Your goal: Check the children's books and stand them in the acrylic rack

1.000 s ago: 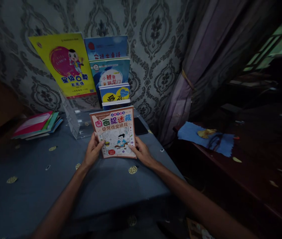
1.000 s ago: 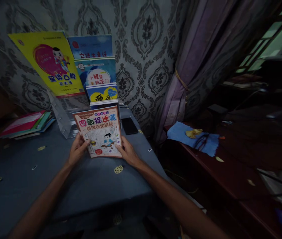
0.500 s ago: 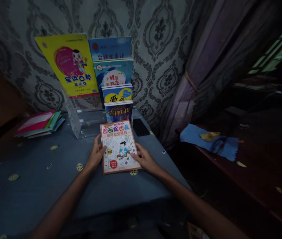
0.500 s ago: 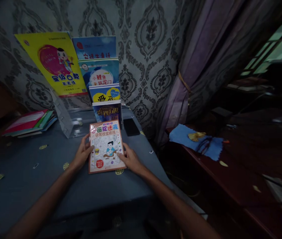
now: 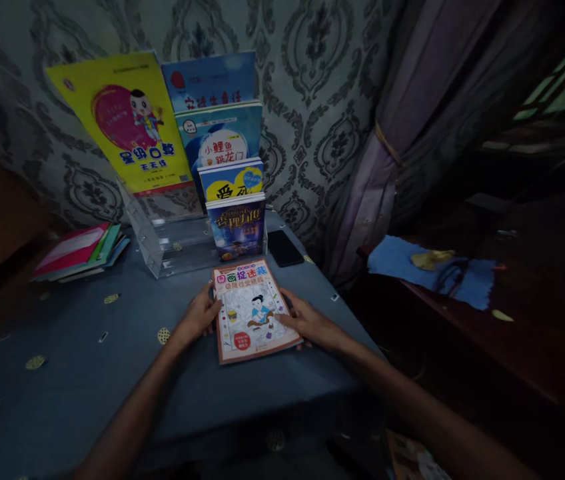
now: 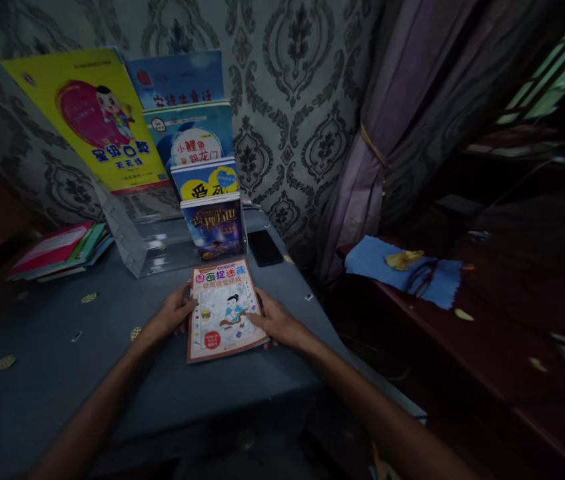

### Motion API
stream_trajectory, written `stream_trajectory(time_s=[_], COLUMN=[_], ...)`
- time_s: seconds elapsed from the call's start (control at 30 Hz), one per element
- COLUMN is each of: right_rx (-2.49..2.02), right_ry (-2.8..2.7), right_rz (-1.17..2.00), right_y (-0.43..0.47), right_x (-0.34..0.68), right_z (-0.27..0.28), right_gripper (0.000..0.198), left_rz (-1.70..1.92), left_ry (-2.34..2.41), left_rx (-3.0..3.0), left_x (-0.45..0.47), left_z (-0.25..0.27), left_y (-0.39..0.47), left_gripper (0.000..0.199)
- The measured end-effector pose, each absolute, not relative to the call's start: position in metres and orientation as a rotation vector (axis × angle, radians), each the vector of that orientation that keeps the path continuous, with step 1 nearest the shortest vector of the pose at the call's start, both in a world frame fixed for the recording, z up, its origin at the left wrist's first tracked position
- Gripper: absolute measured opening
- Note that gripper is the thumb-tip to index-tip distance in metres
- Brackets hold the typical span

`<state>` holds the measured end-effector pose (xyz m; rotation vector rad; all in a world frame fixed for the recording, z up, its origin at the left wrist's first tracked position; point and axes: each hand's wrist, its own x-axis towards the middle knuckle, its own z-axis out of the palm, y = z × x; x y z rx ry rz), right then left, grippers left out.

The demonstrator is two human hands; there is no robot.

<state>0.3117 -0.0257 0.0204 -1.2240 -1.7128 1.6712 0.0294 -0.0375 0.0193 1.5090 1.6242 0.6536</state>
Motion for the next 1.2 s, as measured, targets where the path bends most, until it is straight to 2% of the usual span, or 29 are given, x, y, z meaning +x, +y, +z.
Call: stream_trajectory(time_s=[0.17, 0.27, 0.33, 0.4, 0.53, 0.67, 0.93, 1.2], right_rx=[-1.343, -1.506, -1.581, -1.54, -1.105, -0.782, -0.738, -1.028], right_ry=[-1.984, -2.265, -2.344, -2.349, -2.395, -2.479, -2.551, -2.514], right_rz=[1.509, 1.065, 0.731, 0.578, 0.558, 0.599, 0.537, 0.46], right_y=[-0.024, -0.019, -0.014, -0.008, 0.009, 0.03, 0.052, 0.062], right_x=[0.323, 0.331, 0.329, 0.317, 0.266, 0.215, 0.2, 0.234], right_z=[0.034, 0.044, 0.049, 0.051, 0.041, 0.024, 0.0, -0.011], right_gripper=[0.07, 0.052, 0.042, 0.04, 0.039, 0.049, 0.053, 0.053], left_rz=[0.305, 0.157, 0.185, 0.247, 0.344, 0.534, 0.662, 0.565], left_ry=[1.997, 2.166, 2.179, 2.136, 2.062, 1.989, 1.958, 2.008], left_rx=[1.992, 2.143, 2.256, 2.36, 2.365, 2.36, 2.372, 2.394], left_x=[0.041, 0.046, 0.047, 0.047, 0.044, 0.039, 0.034, 0.036], left_z=[0.037, 0.045, 0.048, 0.046, 0.03, 0.01, -0.002, 0.003], left_y=[-0.041, -0.038, -0.031, -0.022, -0.011, -0.009, -0.008, -0.01], left_gripper=[0.044, 0.034, 0.028, 0.023, 0.021, 0.027, 0.033, 0.033])
